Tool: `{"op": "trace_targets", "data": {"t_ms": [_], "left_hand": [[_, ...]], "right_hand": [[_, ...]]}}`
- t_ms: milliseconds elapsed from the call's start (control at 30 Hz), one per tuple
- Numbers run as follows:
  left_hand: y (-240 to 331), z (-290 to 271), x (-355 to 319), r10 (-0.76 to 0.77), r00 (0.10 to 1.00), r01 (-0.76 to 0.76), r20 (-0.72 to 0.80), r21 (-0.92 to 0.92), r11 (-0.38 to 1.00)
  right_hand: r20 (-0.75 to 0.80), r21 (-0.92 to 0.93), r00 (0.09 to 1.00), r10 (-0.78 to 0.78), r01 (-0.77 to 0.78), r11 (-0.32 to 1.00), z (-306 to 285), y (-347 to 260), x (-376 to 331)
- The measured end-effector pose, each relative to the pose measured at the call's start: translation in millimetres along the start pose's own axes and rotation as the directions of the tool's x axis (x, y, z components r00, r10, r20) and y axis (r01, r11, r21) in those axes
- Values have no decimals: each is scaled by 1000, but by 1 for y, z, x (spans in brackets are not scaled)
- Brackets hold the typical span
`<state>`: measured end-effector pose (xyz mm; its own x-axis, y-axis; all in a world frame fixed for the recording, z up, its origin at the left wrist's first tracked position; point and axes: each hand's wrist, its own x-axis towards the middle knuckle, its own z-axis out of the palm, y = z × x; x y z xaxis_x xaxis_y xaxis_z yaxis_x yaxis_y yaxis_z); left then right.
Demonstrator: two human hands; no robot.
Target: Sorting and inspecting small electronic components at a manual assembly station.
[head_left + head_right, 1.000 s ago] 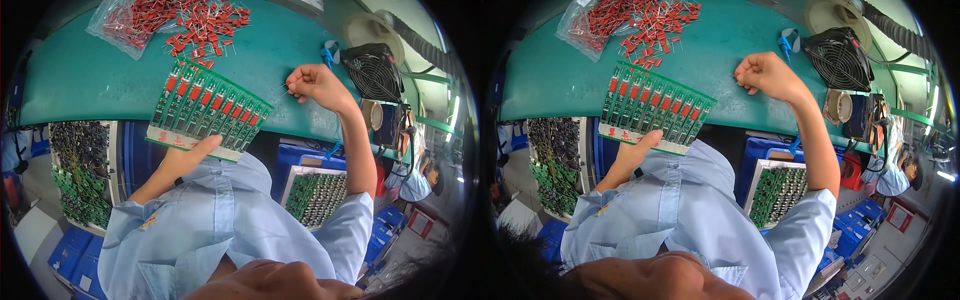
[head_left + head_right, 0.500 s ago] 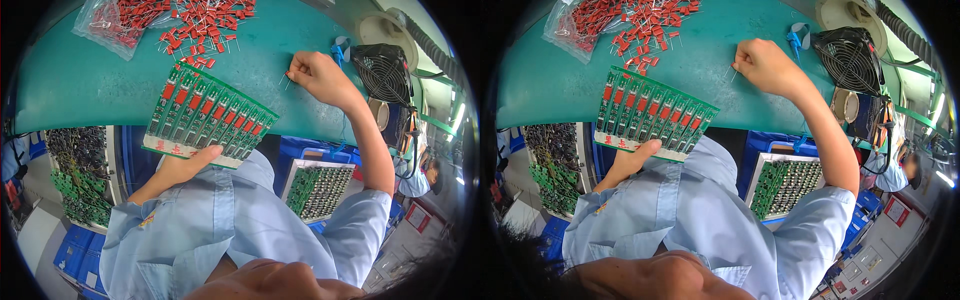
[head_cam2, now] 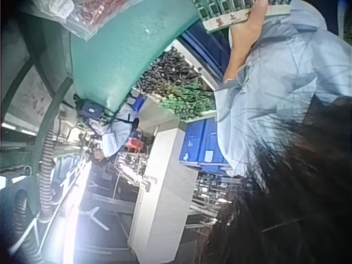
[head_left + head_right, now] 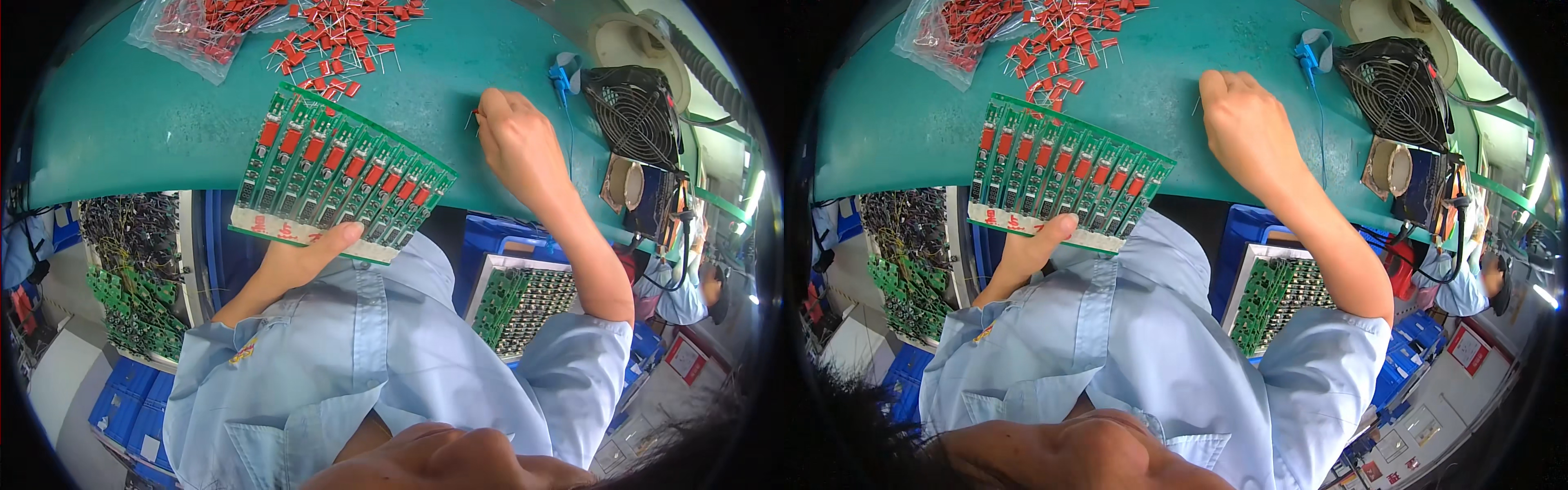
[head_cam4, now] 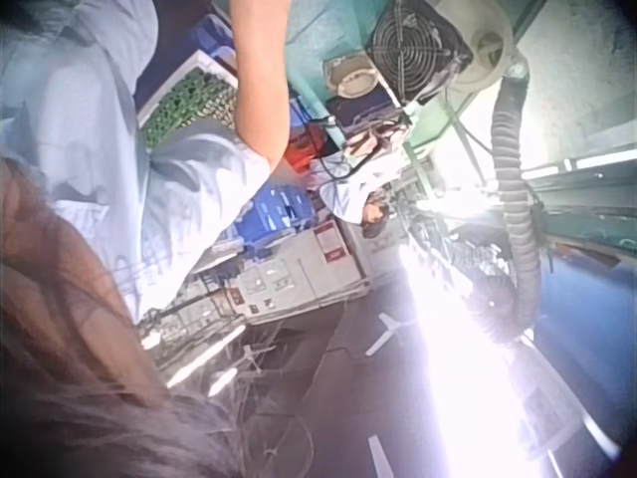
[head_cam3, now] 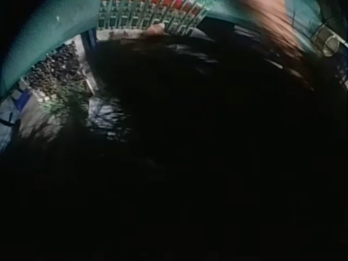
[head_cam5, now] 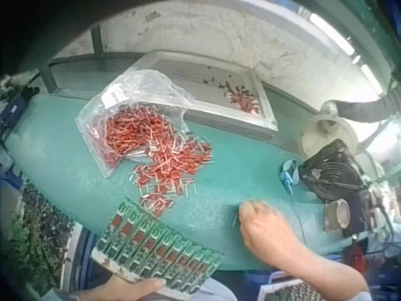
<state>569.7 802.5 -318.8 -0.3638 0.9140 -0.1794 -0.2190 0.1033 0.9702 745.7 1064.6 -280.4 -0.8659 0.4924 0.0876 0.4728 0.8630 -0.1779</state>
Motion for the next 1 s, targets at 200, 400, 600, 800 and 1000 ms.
{"op": "trace_targets", "data": {"t_ms": [200, 400, 600, 800, 1000], "left_hand": [[-8, -14, -14, 26, 1000, -26, -11, -7, 1000], [7, -6, -18, -165, 978, 149, -130, -124, 981], [4, 12, -5, -142, 989, 141, 28, -417, 898], [17, 14, -13, -213, 966, 257, 144, -506, 823], [25, 19, -19, -293, 944, 330, 151, -448, 831]], "right_hand": [[-27, -74, 1000, -16, 14, 997, 2, -4, -6], [-203, 384, 975, 84, 1, 923, -37, -19, -12], [-390, 530, 916, 93, 141, 836, -33, -45, -56], [-421, 549, 905, 63, 199, 812, -32, -56, -66], [-474, 565, 879, 53, 257, 784, -26, -58, -73]]}}
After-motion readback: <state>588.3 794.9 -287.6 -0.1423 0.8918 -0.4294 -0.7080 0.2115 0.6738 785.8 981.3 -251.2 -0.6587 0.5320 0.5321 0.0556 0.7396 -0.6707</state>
